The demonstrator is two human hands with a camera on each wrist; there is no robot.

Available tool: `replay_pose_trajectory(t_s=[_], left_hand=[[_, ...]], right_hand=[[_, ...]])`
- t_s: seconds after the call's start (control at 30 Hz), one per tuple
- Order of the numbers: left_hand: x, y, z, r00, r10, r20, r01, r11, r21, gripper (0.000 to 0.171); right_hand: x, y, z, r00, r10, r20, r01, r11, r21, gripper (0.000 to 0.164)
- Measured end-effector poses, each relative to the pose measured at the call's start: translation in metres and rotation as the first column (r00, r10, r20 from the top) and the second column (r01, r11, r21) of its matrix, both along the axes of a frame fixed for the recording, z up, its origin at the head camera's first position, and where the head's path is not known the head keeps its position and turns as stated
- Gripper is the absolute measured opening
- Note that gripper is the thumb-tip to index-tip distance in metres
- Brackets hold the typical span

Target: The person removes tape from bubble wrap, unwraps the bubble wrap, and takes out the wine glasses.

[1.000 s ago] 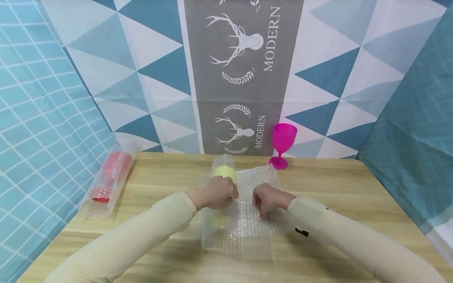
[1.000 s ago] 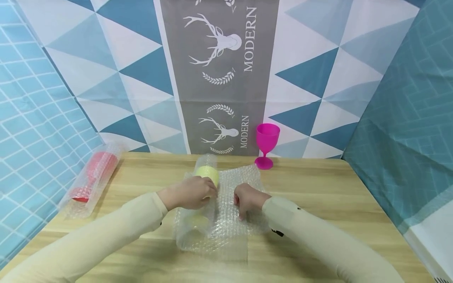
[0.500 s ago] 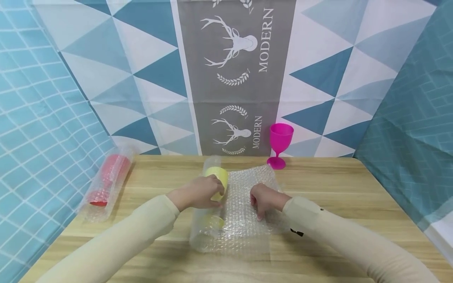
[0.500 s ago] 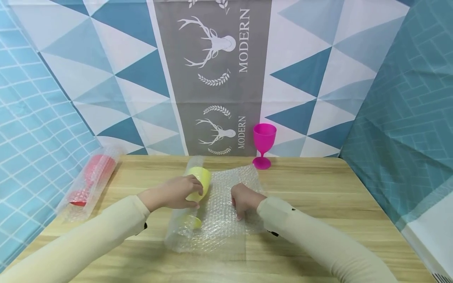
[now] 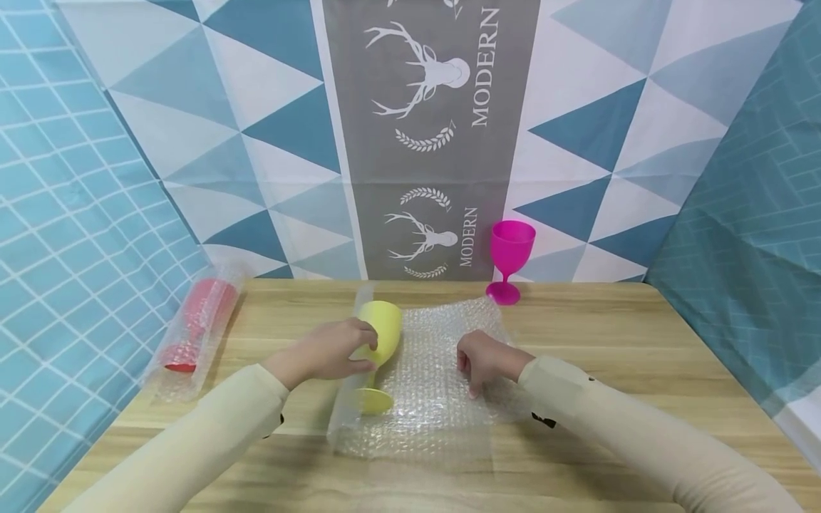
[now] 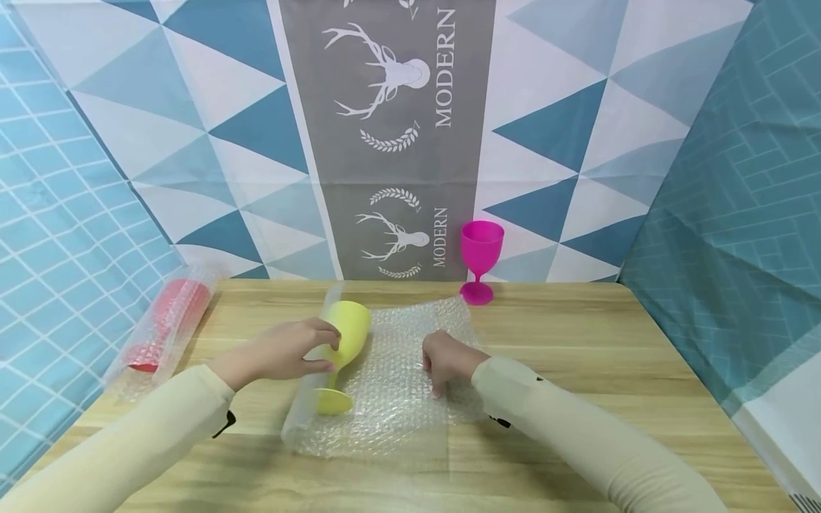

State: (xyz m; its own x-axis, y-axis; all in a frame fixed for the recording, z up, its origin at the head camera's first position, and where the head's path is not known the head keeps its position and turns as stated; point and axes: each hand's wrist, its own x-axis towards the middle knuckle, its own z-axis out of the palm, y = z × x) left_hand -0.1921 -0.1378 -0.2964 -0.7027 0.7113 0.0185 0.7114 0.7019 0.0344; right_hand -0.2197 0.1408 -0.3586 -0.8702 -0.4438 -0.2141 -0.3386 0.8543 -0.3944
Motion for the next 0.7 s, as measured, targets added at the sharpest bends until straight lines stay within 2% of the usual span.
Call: replay_pose_trajectory(t_s=[0.43, 0.7], left_hand=[[0.006, -0.028, -0.009, 0.998, 0.046, -0.044, -0.044, 0.998, 0.038, 0.028], [0.011, -0.051, -0.019, 0.983, 0.179, -0.042, -0.176, 0.982, 0.074, 0.038]], right_hand=[[0.0, 0.002, 0.001, 1.0, 0.028, -0.007, -0.028, 1.0, -0.004, 0.037], [0.001, 0.001, 0.002, 1.0, 0.011, 0.0, -0.011, 1.0, -0.013, 0.037]])
